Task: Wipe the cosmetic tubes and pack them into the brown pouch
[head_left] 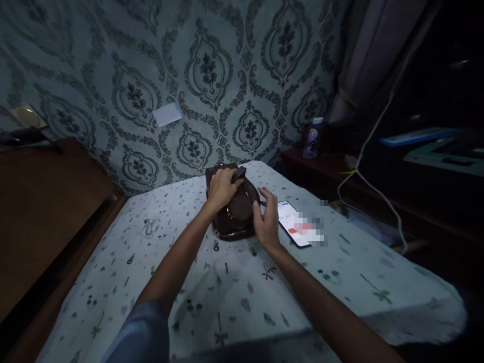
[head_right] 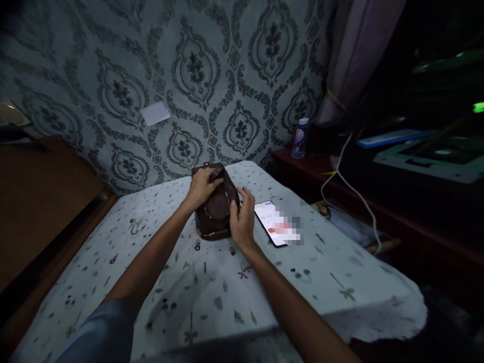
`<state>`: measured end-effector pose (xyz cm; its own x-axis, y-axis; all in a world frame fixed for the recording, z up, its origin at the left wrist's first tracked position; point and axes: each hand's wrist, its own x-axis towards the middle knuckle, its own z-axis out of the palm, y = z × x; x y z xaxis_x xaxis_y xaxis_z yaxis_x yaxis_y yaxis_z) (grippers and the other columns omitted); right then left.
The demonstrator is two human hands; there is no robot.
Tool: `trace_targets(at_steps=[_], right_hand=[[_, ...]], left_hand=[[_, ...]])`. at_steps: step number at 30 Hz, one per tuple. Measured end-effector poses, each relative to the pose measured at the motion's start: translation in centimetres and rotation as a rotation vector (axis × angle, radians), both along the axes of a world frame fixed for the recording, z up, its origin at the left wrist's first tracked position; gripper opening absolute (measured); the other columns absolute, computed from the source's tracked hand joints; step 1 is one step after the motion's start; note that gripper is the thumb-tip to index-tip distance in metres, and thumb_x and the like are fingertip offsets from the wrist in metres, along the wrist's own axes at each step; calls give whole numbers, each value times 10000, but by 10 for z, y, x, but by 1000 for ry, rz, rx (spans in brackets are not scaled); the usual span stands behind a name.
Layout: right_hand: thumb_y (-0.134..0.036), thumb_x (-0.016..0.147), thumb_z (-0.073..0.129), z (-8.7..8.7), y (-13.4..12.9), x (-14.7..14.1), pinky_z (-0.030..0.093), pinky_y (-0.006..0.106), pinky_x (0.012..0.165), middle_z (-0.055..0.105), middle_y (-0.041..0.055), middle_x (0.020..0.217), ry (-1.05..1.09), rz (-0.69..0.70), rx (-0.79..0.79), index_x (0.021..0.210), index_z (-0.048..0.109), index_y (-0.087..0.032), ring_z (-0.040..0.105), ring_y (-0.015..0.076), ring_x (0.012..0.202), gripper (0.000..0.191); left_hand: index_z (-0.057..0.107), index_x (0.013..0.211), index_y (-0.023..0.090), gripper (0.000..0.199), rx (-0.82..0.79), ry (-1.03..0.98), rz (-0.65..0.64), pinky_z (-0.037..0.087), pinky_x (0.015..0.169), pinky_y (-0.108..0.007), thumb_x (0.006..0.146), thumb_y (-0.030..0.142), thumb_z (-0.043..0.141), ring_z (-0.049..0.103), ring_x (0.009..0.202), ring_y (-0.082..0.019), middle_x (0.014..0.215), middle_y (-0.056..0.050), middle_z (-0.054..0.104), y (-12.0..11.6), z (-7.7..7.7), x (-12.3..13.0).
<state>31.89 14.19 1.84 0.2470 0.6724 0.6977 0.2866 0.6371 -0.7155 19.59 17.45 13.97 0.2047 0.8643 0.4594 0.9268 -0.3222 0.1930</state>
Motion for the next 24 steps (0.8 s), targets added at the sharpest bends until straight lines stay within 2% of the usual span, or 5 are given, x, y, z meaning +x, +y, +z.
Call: trace_targets(at_steps=[5,10,18,21,24], right_hand=[[-454,954,502,-3,6,0,470,511,1030,595,141,1295,62,57,-120,1300,499,-218,566,274,1222,419],[-503,918,568,1,1,-3,428,512,1088,575,143,1335,37,75,-113,1333,466,-217,537,277,1263,514],[-543,847,651,-10,9,-9,383,505,1138,496,155,1430,114,156,-193,1409,393,-217,473,276,1338,699],[-540,830,672,-8,10,-8,405,484,1124,536,135,1405,173,243,-235,1381,434,-224,508,264,1308,678],[-519,885,605,-3,9,-5,416,466,1114,583,121,1377,252,276,-252,1329,502,-219,542,250,1279,545]], left_hand=[[682,1134,195,232,38,-29,-8,459,958,-374,927,261,601,590,1085,-251,1109,-78,712,3,-6,-3],[678,1116,170,220,90,-22,-8,459,953,-396,926,247,597,585,1088,-274,1104,-102,706,3,-10,-2],[664,1125,175,220,95,-28,-7,451,977,-402,929,232,581,581,1104,-271,1121,-103,702,5,-12,-2],[665,1106,180,201,98,-26,-7,445,983,-394,926,214,579,580,1106,-265,1101,-96,700,4,-12,-2],[662,1090,171,188,98,-6,-5,446,968,-394,931,210,569,579,1095,-270,1090,-101,697,4,-12,-2]])
